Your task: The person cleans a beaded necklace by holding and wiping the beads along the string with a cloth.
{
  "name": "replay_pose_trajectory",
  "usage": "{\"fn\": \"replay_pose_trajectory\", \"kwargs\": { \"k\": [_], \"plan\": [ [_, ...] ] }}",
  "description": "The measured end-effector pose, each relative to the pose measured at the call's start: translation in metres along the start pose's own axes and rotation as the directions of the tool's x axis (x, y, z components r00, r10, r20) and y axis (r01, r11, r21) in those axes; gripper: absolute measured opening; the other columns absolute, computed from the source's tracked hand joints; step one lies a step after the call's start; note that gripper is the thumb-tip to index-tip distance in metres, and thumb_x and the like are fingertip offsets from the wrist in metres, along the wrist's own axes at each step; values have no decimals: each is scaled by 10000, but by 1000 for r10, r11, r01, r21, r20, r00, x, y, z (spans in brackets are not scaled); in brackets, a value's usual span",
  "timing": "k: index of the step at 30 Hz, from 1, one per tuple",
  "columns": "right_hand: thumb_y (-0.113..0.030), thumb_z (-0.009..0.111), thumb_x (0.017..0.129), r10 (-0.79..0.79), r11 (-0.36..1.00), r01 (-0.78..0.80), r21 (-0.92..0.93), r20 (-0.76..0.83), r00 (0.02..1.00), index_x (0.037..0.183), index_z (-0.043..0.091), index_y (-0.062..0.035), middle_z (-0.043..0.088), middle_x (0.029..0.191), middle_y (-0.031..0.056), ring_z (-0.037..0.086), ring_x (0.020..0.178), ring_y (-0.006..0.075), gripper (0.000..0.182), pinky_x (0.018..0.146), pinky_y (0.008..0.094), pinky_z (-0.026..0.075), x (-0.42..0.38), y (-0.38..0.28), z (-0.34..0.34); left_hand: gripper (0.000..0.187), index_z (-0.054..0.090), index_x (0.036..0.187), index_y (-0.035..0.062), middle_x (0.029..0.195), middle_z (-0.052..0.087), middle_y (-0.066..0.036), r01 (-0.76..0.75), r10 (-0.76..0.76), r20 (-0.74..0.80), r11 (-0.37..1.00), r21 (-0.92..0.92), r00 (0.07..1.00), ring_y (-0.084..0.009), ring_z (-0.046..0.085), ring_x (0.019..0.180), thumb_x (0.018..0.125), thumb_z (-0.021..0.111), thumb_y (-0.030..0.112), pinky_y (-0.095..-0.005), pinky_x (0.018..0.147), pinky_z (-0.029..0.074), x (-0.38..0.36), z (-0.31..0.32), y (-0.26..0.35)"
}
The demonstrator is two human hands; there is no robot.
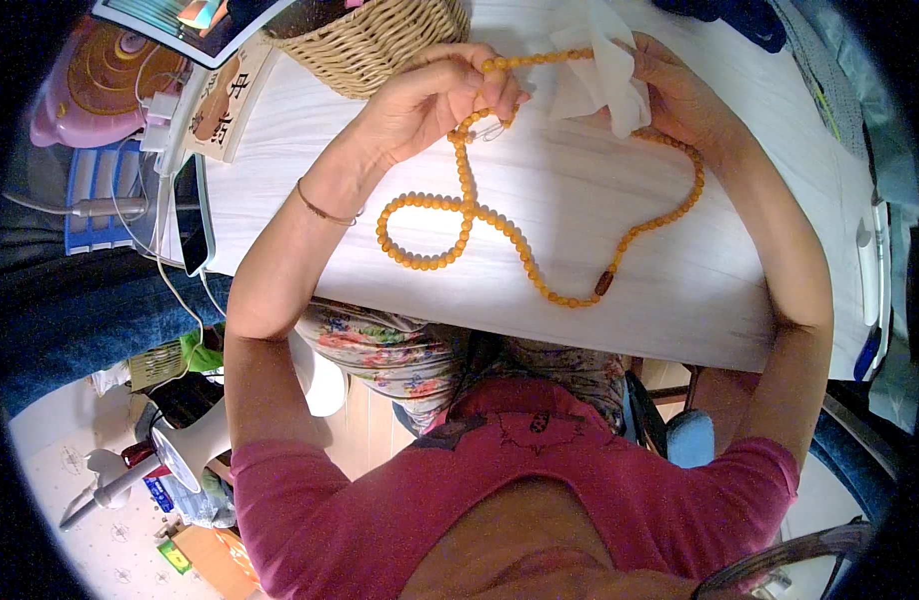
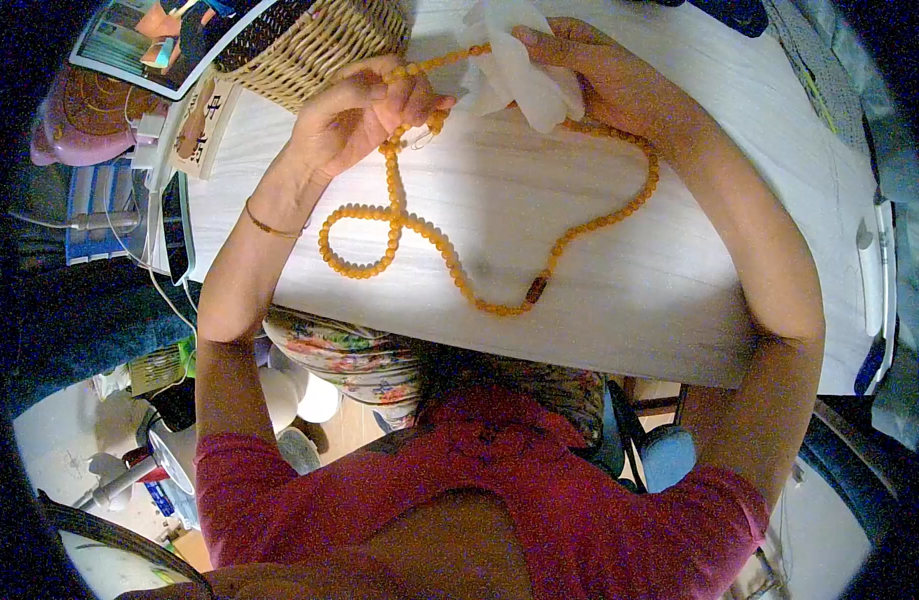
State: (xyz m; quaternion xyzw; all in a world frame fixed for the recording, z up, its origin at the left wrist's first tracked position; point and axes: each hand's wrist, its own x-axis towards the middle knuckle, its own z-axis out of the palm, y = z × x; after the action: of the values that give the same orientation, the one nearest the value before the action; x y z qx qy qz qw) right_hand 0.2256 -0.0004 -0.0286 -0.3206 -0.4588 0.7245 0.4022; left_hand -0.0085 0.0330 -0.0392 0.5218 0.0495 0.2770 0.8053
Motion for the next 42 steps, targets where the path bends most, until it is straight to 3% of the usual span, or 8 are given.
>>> {"fn": "replay_pose_trajectory", "kwargs": {
  "k": [4, 6, 15, 21, 27, 36, 39, 42],
  "plan": [
    [-249, 509, 762, 48, 996, -45, -83, 43, 998, 1109, 328, -53, 430, 1048, 77, 458, 933, 178, 438, 736, 356, 453, 4, 1, -10, 146, 408, 611, 54, 594, 431, -56, 45, -45, -19, 999, -31, 999, -194, 459, 648, 725, 379, 141, -362, 897, 268, 1, 2, 3],
    [-251, 506, 764, 52, 996, -48, -81, 55, 997, 1108, 328, -51, 433, 1042, 78, 459, 930, 177, 436, 741, 360, 449, 4, 0, -9, 170, 360, 581, 77, 562, 390, -42, 62, -66, -40, 993, -105, 997, -193, 438, 617, 732, 370, 153, -362, 901, 265, 2, 7, 5],
    [-270, 509, 766, 98, 992, -88, -95, 98, 990, 1089, 347, -42, 459, 997, 72, 473, 905, 158, 427, 738, 326, 440, 3, -7, 0, 368, 287, 502, 108, 509, 339, -23, 69, -62, -139, 996, 51, 988, -175, 406, 563, 837, 349, 246, -371, 890, 294, 0, 8, 4],
    [-258, 521, 759, 80, 995, -70, -78, 136, 988, 1083, 350, -39, 461, 984, 68, 474, 903, 157, 426, 746, 324, 439, 4, -6, -2, 316, 421, 544, 69, 543, 427, -44, 53, -53, -146, 999, -2, 988, -166, 463, 598, 829, 397, 204, -351, 851, 349, 0, 8, 3],
    [-248, 519, 760, 75, 995, -67, -75, 108, 991, 1089, 344, -49, 458, 984, 61, 475, 902, 158, 422, 724, 332, 453, 2, -6, -1, 202, 533, 736, 5, 709, 537, -91, 16, -13, -86, 999, 34, 996, -178, 510, 723, 805, 434, 166, -312, 776, 382, -1, 1, 0],
    [-261, 509, 765, 49, 996, -41, -77, 103, 993, 1089, 351, -51, 464, 975, 63, 484, 887, 156, 417, 707, 329, 461, 3, -5, -1, 147, 526, 815, -22, 806, 547, -128, 36, -33, -118, 999, 25, 992, -187, 507, 775, 770, 459, 100, -288, 704, 410, -3, 4, 2],
    [-269, 508, 767, 57, 995, -50, -82, 84, 995, 1083, 355, -50, 470, 966, 65, 488, 874, 154, 414, 699, 324, 463, 2, -5, 0, 162, 522, 798, -23, 788, 541, -130, 45, -40, -146, 999, 29, 988, -203, 501, 783, 761, 433, 107, -303, 743, 392, -3, 7, 4],
    [-274, 503, 771, 71, 994, -60, -93, 113, 991, 1079, 356, -45, 471, 964, 67, 490, 866, 150, 411, 698, 317, 463, 3, -5, -3, 194, 516, 755, -22, 753, 529, -124, 6, -8, -45, 999, -42, 999, -223, 492, 784, 749, 401, 135, -327, 801, 352, 0, 4, 1]
  ]
}}
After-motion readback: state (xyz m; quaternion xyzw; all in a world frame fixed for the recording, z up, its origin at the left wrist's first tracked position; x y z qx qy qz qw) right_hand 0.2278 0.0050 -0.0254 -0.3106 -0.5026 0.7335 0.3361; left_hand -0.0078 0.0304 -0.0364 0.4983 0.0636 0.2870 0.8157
